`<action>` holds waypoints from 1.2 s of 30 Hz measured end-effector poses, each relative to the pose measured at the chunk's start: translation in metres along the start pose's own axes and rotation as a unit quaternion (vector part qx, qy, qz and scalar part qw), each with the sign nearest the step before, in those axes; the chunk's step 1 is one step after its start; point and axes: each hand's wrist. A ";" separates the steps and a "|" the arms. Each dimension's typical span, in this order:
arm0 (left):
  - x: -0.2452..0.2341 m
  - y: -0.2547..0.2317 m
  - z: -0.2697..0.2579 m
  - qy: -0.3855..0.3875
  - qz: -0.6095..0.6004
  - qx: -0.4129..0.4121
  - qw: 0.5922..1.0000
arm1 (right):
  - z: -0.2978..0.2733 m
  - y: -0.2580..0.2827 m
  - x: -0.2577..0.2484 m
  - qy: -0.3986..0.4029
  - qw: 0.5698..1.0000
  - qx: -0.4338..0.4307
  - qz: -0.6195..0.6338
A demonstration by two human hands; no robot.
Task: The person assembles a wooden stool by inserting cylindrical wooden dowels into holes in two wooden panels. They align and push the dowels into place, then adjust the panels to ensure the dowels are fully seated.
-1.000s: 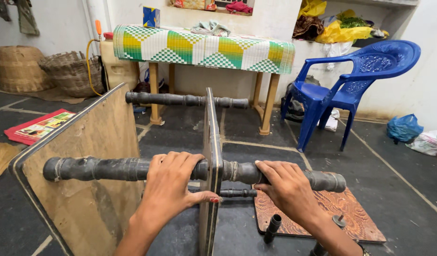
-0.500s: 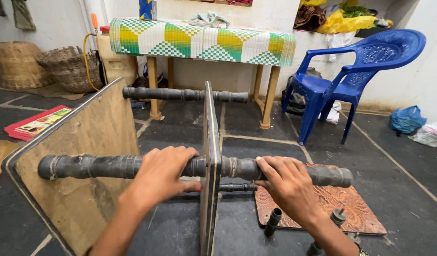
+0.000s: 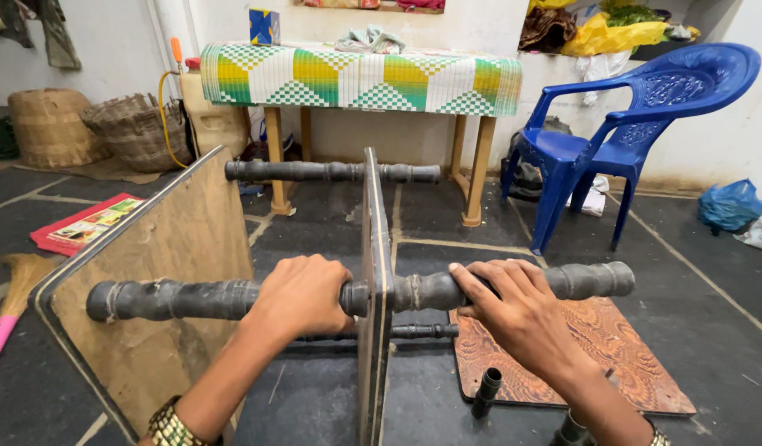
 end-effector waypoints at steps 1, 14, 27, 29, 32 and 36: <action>0.001 0.001 -0.001 -0.010 0.005 0.005 1.000 | 0.002 -0.003 0.000 0.012 1.000 -0.009 0.007; 0.006 0.004 -0.002 -0.018 0.019 -0.010 1.000 | 0.010 -0.018 0.007 0.160 0.985 -0.010 0.065; 0.003 -0.004 -0.004 -0.031 0.024 -0.021 0.999 | 0.055 0.000 -0.012 0.388 0.891 0.205 0.114; 0.003 -0.005 -0.004 -0.045 0.018 -0.010 0.999 | 0.047 0.006 -0.010 0.382 0.897 0.212 0.065; 0.001 -0.002 -0.007 -0.058 0.020 0.001 0.998 | 0.030 0.015 -0.003 0.308 0.936 0.154 0.073; 0.003 0.005 -0.011 -0.073 0.017 0.018 0.997 | 0.010 0.021 0.017 0.153 0.977 0.080 0.122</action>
Point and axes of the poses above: each hand's wrist, its own z-axis towards the middle knuckle, its own x-axis out of the palm, y = z × x, and after that the axes turned 1 degree about -z, right-handed
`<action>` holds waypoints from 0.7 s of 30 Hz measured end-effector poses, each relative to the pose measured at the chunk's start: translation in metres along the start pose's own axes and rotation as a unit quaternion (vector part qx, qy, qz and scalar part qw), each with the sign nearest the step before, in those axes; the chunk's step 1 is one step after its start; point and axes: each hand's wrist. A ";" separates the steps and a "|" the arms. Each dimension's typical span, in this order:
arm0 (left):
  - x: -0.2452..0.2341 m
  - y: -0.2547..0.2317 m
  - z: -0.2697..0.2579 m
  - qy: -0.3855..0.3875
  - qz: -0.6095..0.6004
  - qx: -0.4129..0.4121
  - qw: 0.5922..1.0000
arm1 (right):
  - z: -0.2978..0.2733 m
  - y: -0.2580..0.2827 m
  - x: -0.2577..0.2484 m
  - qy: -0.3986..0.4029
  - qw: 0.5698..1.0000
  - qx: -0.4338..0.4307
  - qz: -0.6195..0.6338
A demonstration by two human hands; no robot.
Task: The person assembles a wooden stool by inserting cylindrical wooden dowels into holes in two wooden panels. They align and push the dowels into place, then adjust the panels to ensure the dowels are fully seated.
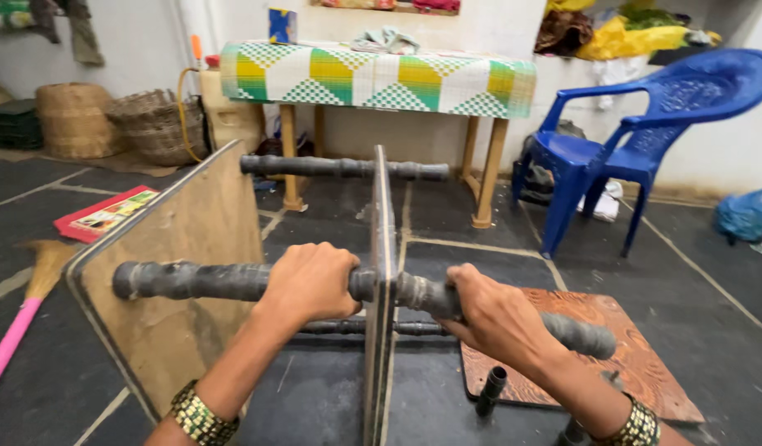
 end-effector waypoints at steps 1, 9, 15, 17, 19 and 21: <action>0.001 0.002 -0.001 -0.007 0.003 0.004 1.000 | -0.001 -0.001 0.004 -0.023 1.000 -0.019 0.003; 0.022 0.011 -0.005 -0.099 0.018 0.064 0.993 | 0.001 0.005 0.009 -0.147 0.979 -0.099 -0.105; 0.028 0.013 -0.001 -0.106 0.027 0.065 0.992 | 0.014 0.001 -0.009 -0.082 0.989 -0.113 -0.046; 0.026 0.012 -0.001 -0.098 0.032 0.059 0.993 | 0.017 -0.003 -0.016 -0.026 0.994 -0.109 0.009; 0.025 0.012 -0.002 -0.099 0.031 0.055 0.993 | 0.018 -0.005 -0.021 0.051 0.993 -0.077 0.068; 0.022 0.014 -0.004 -0.111 0.025 0.055 0.992 | 0.018 -0.003 -0.023 0.116 0.986 -0.042 0.114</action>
Point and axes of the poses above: each hand's wrist, its own z-axis towards the middle knuckle, its own x-axis out of the palm, y = z × x, and after that the axes turned 1 degree about -z, right-handed
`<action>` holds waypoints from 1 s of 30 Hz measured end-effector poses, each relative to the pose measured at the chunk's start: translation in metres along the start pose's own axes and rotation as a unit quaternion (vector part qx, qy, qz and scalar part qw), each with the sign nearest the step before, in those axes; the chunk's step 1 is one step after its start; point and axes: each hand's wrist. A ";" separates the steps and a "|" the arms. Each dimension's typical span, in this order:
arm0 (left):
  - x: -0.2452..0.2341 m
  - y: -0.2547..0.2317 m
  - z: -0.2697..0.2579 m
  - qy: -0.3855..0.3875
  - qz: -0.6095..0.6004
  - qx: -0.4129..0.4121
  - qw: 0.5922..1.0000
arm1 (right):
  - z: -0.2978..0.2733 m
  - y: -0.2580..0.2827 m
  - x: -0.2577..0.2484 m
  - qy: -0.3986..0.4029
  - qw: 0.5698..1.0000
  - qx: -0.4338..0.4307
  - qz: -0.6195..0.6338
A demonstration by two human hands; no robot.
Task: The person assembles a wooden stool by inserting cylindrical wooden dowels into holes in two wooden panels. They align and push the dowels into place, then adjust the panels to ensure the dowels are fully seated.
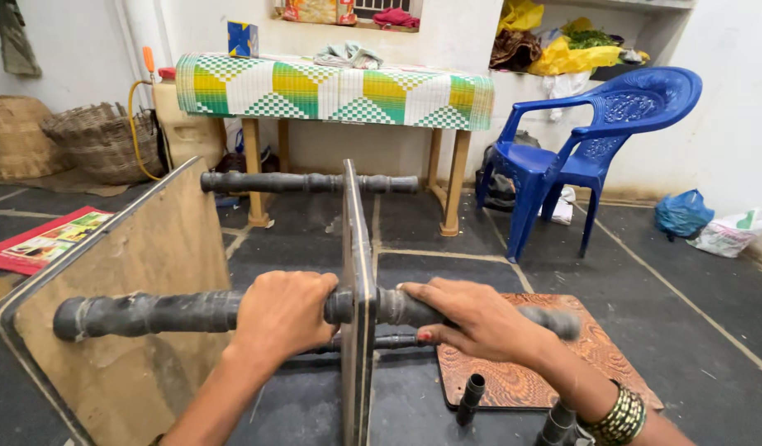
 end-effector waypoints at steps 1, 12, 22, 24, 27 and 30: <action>-0.002 0.000 0.001 0.007 0.005 -0.006 1.000 | 0.000 0.001 0.000 0.024 0.999 0.019 0.018; -0.002 -0.007 0.004 0.015 0.019 -0.014 1.000 | -0.005 -0.006 0.005 0.025 0.997 0.021 0.068; 0.002 -0.008 0.002 0.012 0.033 -0.007 0.999 | -0.010 0.002 -0.001 0.034 0.996 0.036 0.079; 0.001 -0.009 0.001 -0.003 0.031 0.004 1.000 | -0.010 0.008 -0.007 0.054 0.993 0.065 0.081; -0.001 -0.011 -0.001 -0.007 0.026 0.010 1.000 | -0.007 0.016 -0.018 0.131 0.978 0.149 0.060; -0.002 -0.015 0.000 0.006 0.040 0.005 0.999 | -0.006 0.021 -0.022 0.172 0.967 0.188 0.012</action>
Point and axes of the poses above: each hand's wrist, its own z-axis towards the middle knuckle, its own x-axis out of the palm, y = z × x, and after that the axes turned 1 degree about -z, right-handed
